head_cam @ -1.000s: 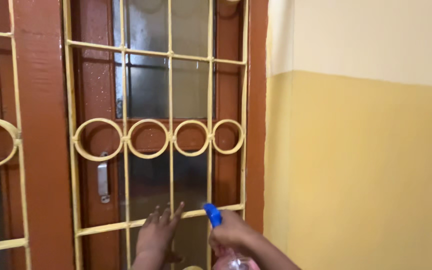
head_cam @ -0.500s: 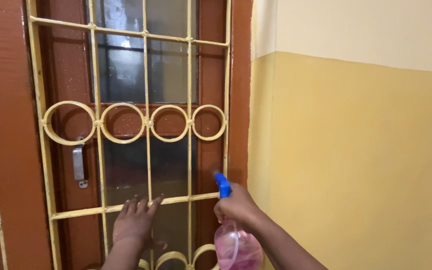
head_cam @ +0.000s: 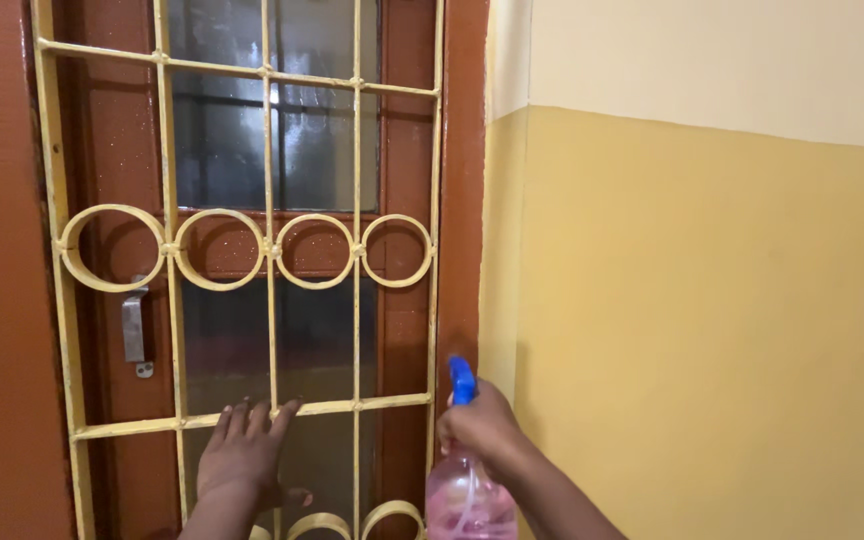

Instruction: The person sprays a pink cleaning solution onto a window with a yellow metal grille and wipes the glass with a cloth. The person repeatedly sprays and wipes different sections of the window, focusing on the areas behind the grille.

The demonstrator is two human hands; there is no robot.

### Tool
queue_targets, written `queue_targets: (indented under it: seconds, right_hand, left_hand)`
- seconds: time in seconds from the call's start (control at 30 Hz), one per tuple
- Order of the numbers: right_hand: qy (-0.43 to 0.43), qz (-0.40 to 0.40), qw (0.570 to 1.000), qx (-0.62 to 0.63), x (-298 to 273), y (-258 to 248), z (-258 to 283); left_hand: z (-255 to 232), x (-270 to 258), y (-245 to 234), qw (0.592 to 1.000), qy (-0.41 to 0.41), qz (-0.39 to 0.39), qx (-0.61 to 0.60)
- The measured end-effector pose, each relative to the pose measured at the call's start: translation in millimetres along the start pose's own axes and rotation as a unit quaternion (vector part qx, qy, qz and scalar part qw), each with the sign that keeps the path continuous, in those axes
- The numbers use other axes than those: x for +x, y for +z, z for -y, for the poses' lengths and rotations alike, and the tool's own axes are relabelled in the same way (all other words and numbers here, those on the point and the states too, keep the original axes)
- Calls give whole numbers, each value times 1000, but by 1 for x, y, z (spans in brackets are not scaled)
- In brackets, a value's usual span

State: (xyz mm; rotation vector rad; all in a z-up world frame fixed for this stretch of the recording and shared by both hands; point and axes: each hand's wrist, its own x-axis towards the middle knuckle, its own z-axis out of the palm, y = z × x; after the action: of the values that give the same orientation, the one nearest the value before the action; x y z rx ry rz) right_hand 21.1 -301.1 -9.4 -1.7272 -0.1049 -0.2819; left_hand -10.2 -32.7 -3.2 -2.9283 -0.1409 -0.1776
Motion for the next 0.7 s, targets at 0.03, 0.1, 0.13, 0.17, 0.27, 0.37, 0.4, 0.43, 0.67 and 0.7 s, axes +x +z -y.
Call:
queue_targets:
  seconds: [0.03, 0.1, 0.13, 0.17, 0.27, 0.37, 0.4, 0.43, 0.67, 0.7]
  right_hand:
    - [7, 14, 1000, 1, 1, 0, -4]
    - [23, 42, 999, 4, 2, 1, -8]
    - [35, 55, 998, 0, 2, 3, -9]
    - [47, 67, 997, -6, 1, 5, -10]
    - [49, 96, 994, 17, -2, 15, -10]
    - [35, 138, 988, 55, -4, 29, -9]
    - [32, 154, 985, 67, -3, 33, -9]
    - [39, 149, 988, 27, -3, 37, -8]
    - [14, 163, 986, -26, -8, 67, -3]
    - [9, 178, 984, 3, -9, 72, -2]
  left_hand:
    - [-1, -1, -1, 1000, -2, 0, 2]
    - [-3, -1, -1, 1000, -7, 1, 6]
    - [-3, 0, -2, 1000, -9, 6, 7]
    - [-4, 0, -2, 1000, -11, 12, 8]
    - [-7, 1, 0, 1000, -19, 16, 5]
    - [-8, 2, 0, 1000, -26, 13, -1]
    - [-8, 3, 1, 1000, -27, 13, -3]
    - [-8, 3, 2, 1000, -26, 6, -5]
    - [-4, 7, 12, 999, -11, -30, -40]
    - [-3, 8, 14, 998, -7, -39, -48]
